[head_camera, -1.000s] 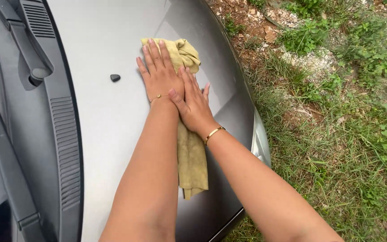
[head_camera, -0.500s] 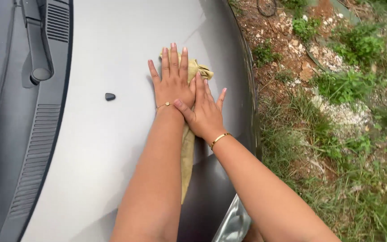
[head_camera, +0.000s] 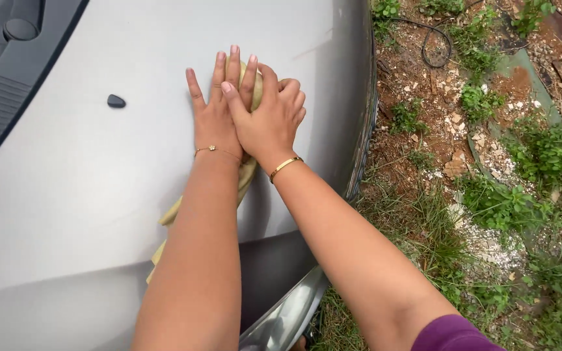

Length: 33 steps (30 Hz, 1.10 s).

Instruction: Wipe down the exterior surfaces of a car with a cloth.

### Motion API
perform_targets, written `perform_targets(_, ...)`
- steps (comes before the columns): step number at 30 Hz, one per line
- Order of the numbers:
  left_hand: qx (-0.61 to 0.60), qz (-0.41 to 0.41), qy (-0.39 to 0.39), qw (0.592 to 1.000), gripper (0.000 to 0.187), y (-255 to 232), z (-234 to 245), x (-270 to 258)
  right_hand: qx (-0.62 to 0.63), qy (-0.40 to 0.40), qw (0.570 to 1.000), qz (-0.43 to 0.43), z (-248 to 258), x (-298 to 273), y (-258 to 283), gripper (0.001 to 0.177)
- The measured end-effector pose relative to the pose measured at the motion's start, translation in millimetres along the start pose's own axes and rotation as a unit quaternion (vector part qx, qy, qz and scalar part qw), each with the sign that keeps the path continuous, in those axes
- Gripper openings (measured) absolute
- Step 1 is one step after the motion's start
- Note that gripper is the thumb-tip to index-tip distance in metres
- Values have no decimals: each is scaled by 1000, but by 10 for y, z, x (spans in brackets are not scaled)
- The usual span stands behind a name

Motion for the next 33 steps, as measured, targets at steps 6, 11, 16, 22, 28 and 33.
perform_targets(6, 27, 149, -11, 988, 85, 123, -275, -8, 5, 3, 999, 49, -183, 104, -92, 94)
perform_targets(11, -18, 177, 80, 981, 87, 153, -129, -69, -115, 92, 989, 31, -179, 249, -78, 112)
perform_targets(16, -50, 168, 125, 977, 93, 151, -44, -60, -178, 188, 966, -21, -151, 333, -9, 112)
perform_targets(22, -119, 174, 110, 971, 102, 160, 118, -83, -234, 200, 949, 72, -57, 521, 91, 96)
perform_targets(28, -95, 182, 114, 972, 114, 168, 123, -62, -217, 198, 942, 160, -101, 633, 65, 82)
perform_targets(33, -78, 223, 22, 971, 114, 213, 186, -130, -201, 268, 929, 158, 15, 717, 177, 81)
Point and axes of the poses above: each hand's wrist, its own x-axis towards the middle knuckle, its own z-axis out of the back of the hand, y = z × x, the point moved 8 cm from there along x, towards the middle knuckle, and after that the axes turned 14 degrees about x, right-handed, at the moved point
